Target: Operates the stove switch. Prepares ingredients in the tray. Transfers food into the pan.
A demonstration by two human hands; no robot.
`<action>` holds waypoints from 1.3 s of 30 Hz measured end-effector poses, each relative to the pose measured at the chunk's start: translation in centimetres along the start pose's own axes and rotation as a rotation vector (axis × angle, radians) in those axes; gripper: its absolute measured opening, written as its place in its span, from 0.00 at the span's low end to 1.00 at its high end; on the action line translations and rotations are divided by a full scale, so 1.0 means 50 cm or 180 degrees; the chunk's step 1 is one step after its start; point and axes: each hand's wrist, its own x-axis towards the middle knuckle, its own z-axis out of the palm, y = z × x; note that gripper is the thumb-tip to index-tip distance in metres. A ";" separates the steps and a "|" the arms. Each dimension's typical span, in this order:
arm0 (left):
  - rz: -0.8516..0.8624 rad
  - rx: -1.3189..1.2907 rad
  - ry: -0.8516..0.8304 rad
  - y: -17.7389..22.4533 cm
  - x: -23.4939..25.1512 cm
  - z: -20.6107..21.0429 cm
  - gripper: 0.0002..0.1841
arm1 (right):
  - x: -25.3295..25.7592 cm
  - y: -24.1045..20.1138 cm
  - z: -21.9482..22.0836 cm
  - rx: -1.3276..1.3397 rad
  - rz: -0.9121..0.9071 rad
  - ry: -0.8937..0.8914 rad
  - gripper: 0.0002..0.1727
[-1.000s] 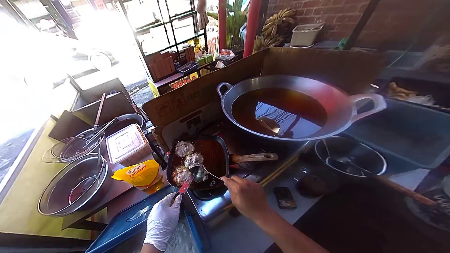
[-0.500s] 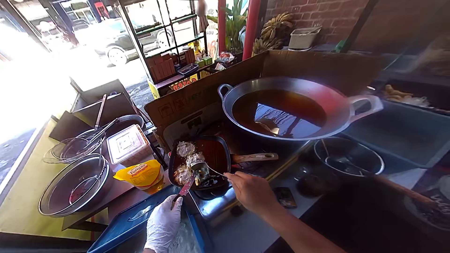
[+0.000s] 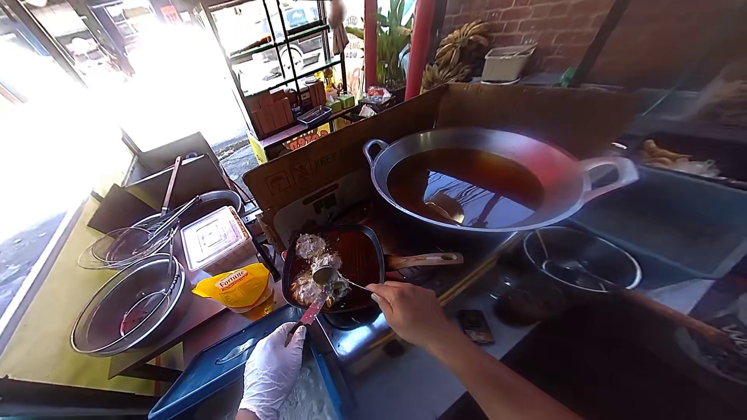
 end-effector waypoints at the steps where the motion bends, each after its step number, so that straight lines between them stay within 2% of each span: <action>1: -0.0003 0.0032 -0.0056 0.007 0.001 -0.001 0.23 | 0.003 -0.003 -0.007 0.0031 0.0068 -0.0189 0.19; 4: -0.0040 0.0188 -0.0174 0.032 0.009 -0.002 0.23 | 0.006 0.001 -0.004 0.0153 0.0037 -0.0184 0.19; 9: -0.0178 0.0354 -0.0283 0.056 0.032 -0.003 0.24 | 0.006 0.012 0.010 0.0595 0.0028 0.0328 0.18; 13: -0.0203 0.0187 -0.0349 0.044 0.043 -0.021 0.24 | 0.011 0.026 0.021 0.2480 0.0598 -0.0016 0.15; 16: -0.0217 0.0125 -0.0515 0.027 0.053 -0.038 0.24 | 0.004 0.026 0.019 0.4284 0.1170 -0.0711 0.17; 19: -0.0284 -0.0071 -0.0748 0.014 0.056 -0.051 0.25 | -0.001 0.034 0.017 0.5208 0.1381 -0.1275 0.19; 22: -0.0422 0.0006 -0.0789 0.010 0.056 -0.060 0.25 | -0.003 0.031 0.018 0.5423 0.1355 -0.1393 0.19; 26: -0.0465 0.0324 -0.0797 0.016 0.045 -0.090 0.25 | 0.002 0.032 0.017 0.5161 0.1309 -0.1329 0.18; 30: -0.0286 0.0748 -0.0726 0.070 0.005 -0.163 0.28 | 0.001 0.036 0.017 0.5067 0.1229 -0.1294 0.18; 32: -0.0246 0.1078 -0.0907 0.085 0.012 -0.177 0.27 | 0.001 0.039 0.018 0.5044 0.1226 -0.1244 0.18; 34: -0.0132 0.1462 -0.0821 0.080 0.038 -0.161 0.22 | 0.001 0.040 0.018 0.5039 0.1217 -0.1168 0.17; 39: -0.0018 0.1813 -0.0884 0.129 0.069 -0.155 0.21 | 0.001 0.048 0.015 0.4985 0.1124 -0.1015 0.17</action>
